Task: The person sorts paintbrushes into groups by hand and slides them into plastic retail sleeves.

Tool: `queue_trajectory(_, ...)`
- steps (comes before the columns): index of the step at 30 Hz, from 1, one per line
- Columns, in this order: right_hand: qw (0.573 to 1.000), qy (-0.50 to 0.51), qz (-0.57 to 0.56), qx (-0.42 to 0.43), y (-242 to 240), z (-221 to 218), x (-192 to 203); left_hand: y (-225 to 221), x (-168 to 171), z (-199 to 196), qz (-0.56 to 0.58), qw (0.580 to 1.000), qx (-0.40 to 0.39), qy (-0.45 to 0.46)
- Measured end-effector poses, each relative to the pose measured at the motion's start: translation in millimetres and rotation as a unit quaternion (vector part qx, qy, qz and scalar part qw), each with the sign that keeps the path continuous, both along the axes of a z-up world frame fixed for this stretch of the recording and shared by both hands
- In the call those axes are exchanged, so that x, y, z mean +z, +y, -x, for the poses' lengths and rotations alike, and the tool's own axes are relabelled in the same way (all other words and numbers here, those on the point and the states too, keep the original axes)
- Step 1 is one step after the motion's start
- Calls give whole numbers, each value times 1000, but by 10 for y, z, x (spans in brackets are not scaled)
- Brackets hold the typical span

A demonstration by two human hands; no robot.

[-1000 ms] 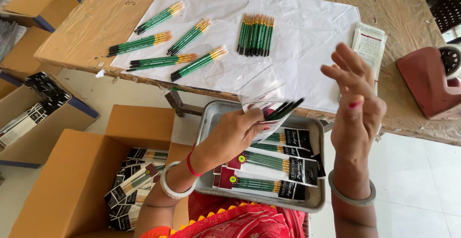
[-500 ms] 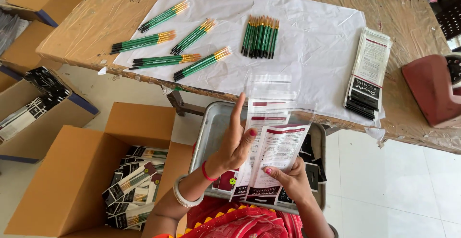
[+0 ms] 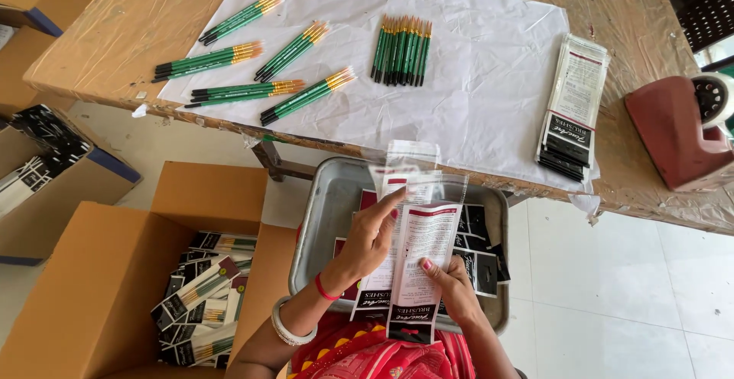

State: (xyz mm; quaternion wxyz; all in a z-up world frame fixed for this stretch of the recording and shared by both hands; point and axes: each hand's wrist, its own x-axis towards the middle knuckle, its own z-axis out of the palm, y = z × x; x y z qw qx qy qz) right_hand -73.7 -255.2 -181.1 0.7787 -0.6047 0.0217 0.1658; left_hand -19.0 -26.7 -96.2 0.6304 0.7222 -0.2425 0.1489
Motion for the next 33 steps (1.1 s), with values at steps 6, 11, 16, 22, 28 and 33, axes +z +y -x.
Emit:
queue_trajectory(6, 1000, -25, 8, 9, -9, 13, -90, 108, 108, 30, 67, 993, -76, 56)
queue_trajectory(11, 991, -34, 130, 18, -102, -47, -12, 68, 359, 50, -2, 994, -63, 88)
queue_trajectory(16, 846, -386, 352, -109, 65, -166, 1449, 16, 478, 70, -38, 990, -58, 121)
queue_trajectory(22, 659, -573, 486, -21, 287, -419, 2312, -66, 528, 129, 70, 991, -105, 40)
queue_trajectory(28, 521, -666, 529, 70, 315, -528, 2337, -70, 650, 205, 15, 993, -103, 63)
queue_trajectory(33, 648, -602, 462, 64, 133, -589, 2207, -156, 513, 270, -49, 991, -118, 49)
